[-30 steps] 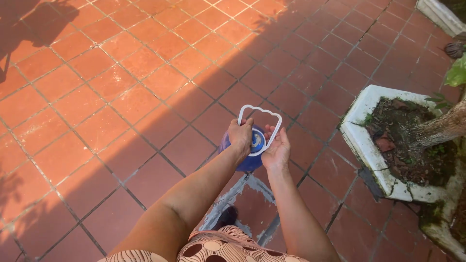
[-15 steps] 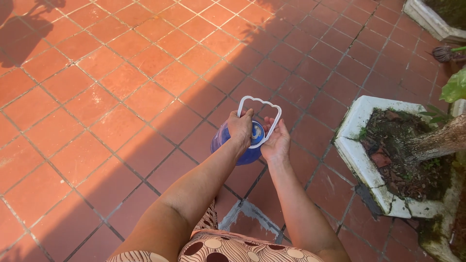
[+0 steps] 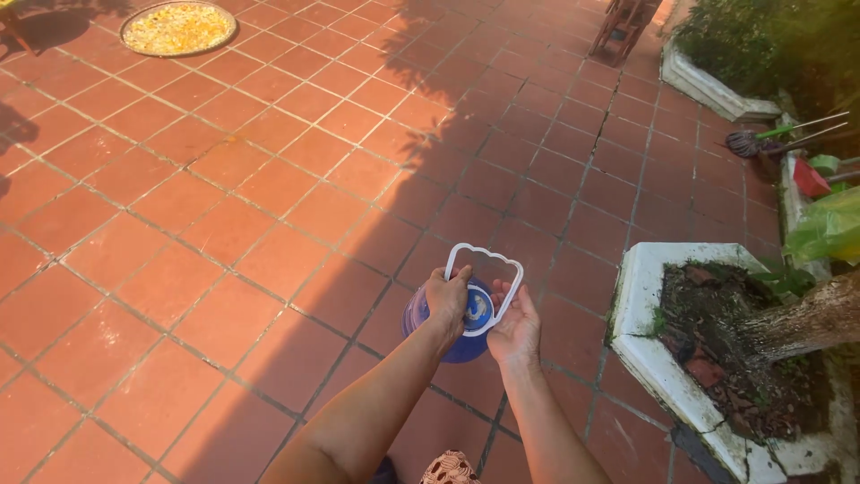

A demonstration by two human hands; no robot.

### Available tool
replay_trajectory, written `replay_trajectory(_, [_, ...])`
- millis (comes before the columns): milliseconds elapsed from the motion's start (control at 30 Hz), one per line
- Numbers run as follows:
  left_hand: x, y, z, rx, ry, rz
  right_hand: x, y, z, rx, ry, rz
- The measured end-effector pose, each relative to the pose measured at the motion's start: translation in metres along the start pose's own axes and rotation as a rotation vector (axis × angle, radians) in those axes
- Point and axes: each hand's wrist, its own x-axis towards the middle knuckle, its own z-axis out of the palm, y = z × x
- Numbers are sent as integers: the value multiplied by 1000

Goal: The recorder picks up a large blue water bottle from a basket, carries it across a courtyard, and places it into a bucket.

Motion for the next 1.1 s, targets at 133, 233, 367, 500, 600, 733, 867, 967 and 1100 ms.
replay_trajectory(133, [45,26,37,45,-53,-36,53,-13,17,38,67,-40])
replay_trajectory(233, [93,32,62,31,-75,-47,101,-21,25,22,65,-62])
replay_trajectory(367, [167,52,109,45,-86,-19,178,-37,44,-4,122,-75])
replay_trajectory(500, [232,66,165,120,-97,-51,258,-68,59,51,137,-68])
replay_trajectory(600, [285,86,211,154,-95,-74,322,-93,84,30,159,-86])
replay_trajectory(733, [337,100,255,116,-95,-83,397,-115,82,19,140,-87])
replay_trajectory(867, [391,124,293,93,-115,-60,464,-136,105,3,101,-123])
replay_trajectory(967, [432,143,322,105,-132,-76,521,-143,111,3,94,-136])
replay_trajectory(1100, [506,162,353,124,-164,-75,586,-150,135,15,94,-163])
